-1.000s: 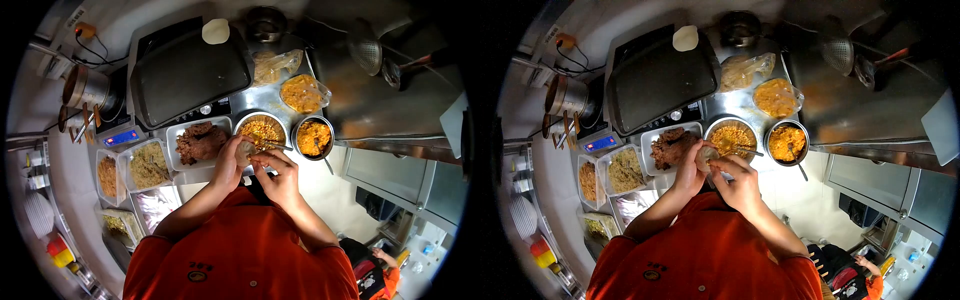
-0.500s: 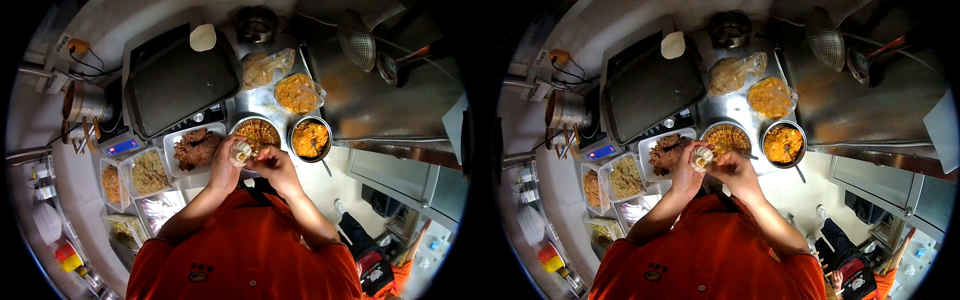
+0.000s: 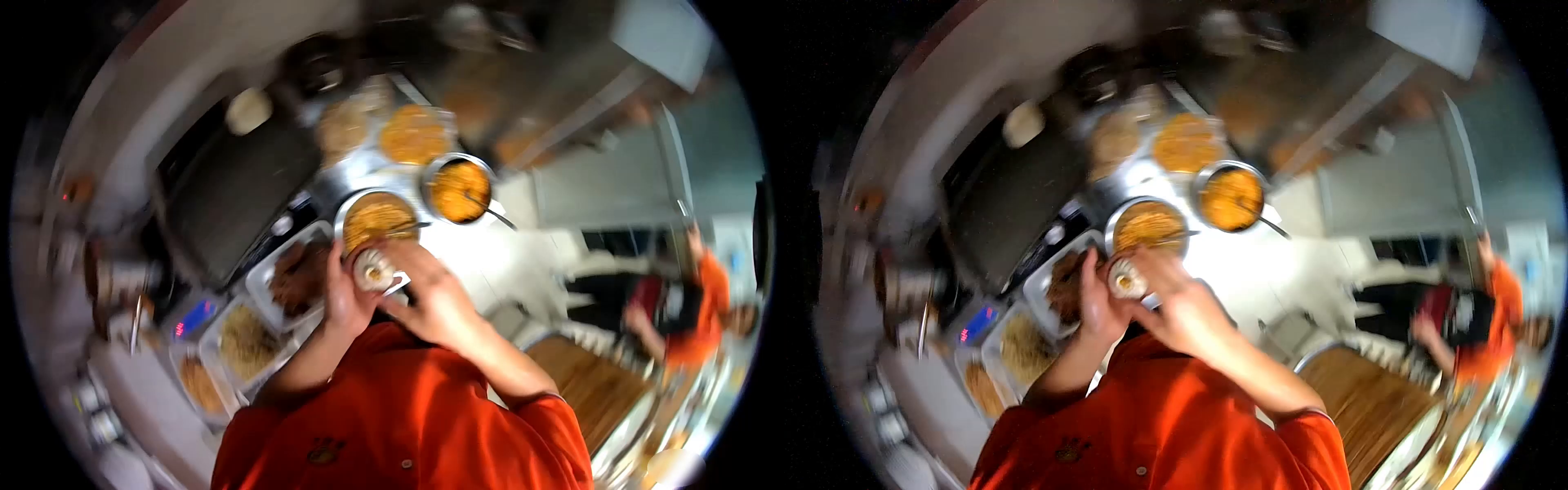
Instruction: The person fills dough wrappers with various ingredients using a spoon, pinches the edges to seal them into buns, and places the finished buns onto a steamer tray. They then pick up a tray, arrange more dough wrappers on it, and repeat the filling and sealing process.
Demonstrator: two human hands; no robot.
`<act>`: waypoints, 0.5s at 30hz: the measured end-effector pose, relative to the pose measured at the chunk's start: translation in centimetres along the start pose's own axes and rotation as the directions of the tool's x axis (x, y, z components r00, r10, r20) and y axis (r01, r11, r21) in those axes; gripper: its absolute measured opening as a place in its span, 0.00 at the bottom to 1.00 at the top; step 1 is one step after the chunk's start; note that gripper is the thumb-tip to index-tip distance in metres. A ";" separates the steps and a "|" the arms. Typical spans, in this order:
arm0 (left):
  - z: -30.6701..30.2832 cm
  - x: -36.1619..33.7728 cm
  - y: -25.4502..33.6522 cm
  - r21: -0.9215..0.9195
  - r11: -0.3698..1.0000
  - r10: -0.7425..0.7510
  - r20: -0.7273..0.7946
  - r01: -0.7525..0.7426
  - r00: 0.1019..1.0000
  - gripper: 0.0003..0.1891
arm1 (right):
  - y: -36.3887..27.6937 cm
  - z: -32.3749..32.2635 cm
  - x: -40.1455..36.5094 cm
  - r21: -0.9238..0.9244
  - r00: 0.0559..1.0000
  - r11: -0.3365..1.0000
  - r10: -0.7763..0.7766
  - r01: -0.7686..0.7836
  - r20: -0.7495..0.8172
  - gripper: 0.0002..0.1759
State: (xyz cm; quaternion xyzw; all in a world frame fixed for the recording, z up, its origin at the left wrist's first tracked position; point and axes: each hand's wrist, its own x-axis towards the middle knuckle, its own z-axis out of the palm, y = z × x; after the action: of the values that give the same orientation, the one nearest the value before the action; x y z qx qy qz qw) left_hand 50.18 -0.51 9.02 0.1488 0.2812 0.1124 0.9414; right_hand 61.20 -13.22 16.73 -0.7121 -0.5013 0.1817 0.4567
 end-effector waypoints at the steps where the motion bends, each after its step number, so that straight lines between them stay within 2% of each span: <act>1: 2.2 -1.3 -1.5 0.067 0.995 -0.074 -0.065 0.078 0.995 0.41 | -1.1 -0.2 -1.9 -0.059 0.999 0.997 -0.054 0.054 0.000 0.35; 3: 1.0 -1.9 -3.8 0.124 0.960 -0.265 0.109 0.252 0.958 0.43 | -0.2 1.4 -6.8 -0.212 0.998 0.975 0.062 -0.066 -0.026 0.32; 4: 1.7 -0.9 -6.0 0.069 0.918 -0.394 0.259 0.390 0.882 0.44 | 0.2 0.6 -9.5 -0.355 0.988 0.927 0.080 -0.123 -0.133 0.30; 5: 0.3 -3.3 -5.4 -0.035 0.910 -0.379 0.338 0.414 0.862 0.44 | -1.2 2.3 -10.3 -0.427 0.993 0.902 0.010 -0.060 -0.119 0.28; 7: 1.8 -7.5 -4.9 0.246 0.877 -0.472 0.292 0.412 0.832 0.46 | -6.9 2.4 -12.7 -0.092 0.948 0.962 0.235 -0.259 -0.213 0.21; 9: 3.6 -8.8 -5.9 0.264 0.787 -0.615 0.269 0.557 0.741 0.47 | -8.4 2.2 -15.5 -0.130 0.914 0.957 0.201 -0.261 -0.353 0.17; 10: 4.5 -9.7 -6.4 0.342 0.729 -0.676 0.228 0.593 0.700 0.46 | -7.9 3.1 -17.0 -0.063 0.868 0.966 0.194 -0.249 -0.458 0.19; 11: 4.7 -10.0 -6.9 0.379 0.702 -0.702 0.232 0.602 0.673 0.46 | -8.9 2.6 -18.3 -0.070 0.844 0.962 0.194 -0.263 -0.500 0.19; 12: 6.3 -8.0 -13.7 0.500 0.661 -0.733 0.269 0.560 0.624 0.46 | -6.7 -2.5 -24.3 0.061 0.762 0.943 0.302 -0.327 -0.572 0.22; 13: 7.5 -9.8 -17.5 0.611 0.606 -0.769 0.287 0.509 0.571 0.46 | -8.7 -5.1 -30.3 0.213 0.664 0.906 0.415 -0.366 -0.622 0.25; 14: 7.0 -6.3 -12.8 0.507 0.648 -0.744 0.258 0.569 0.617 0.44 | -8.5 -6.1 -25.3 0.063 0.625 0.870 0.400 -0.489 -0.670 0.27; 15: 7.5 -8.2 -17.9 0.572 0.623 -0.753 0.255 0.534 0.606 0.44 | -8.5 -8.4 -33.6 -0.047 0.526 0.840 0.294 -0.541 -0.798 0.29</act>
State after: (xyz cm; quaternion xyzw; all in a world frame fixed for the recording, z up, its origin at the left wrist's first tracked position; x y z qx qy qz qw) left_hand 49.99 -21.21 12.93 0.2643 0.0952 -0.3513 0.8931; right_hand 48.08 -46.05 21.42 -0.8782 -0.0929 -0.1067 0.4570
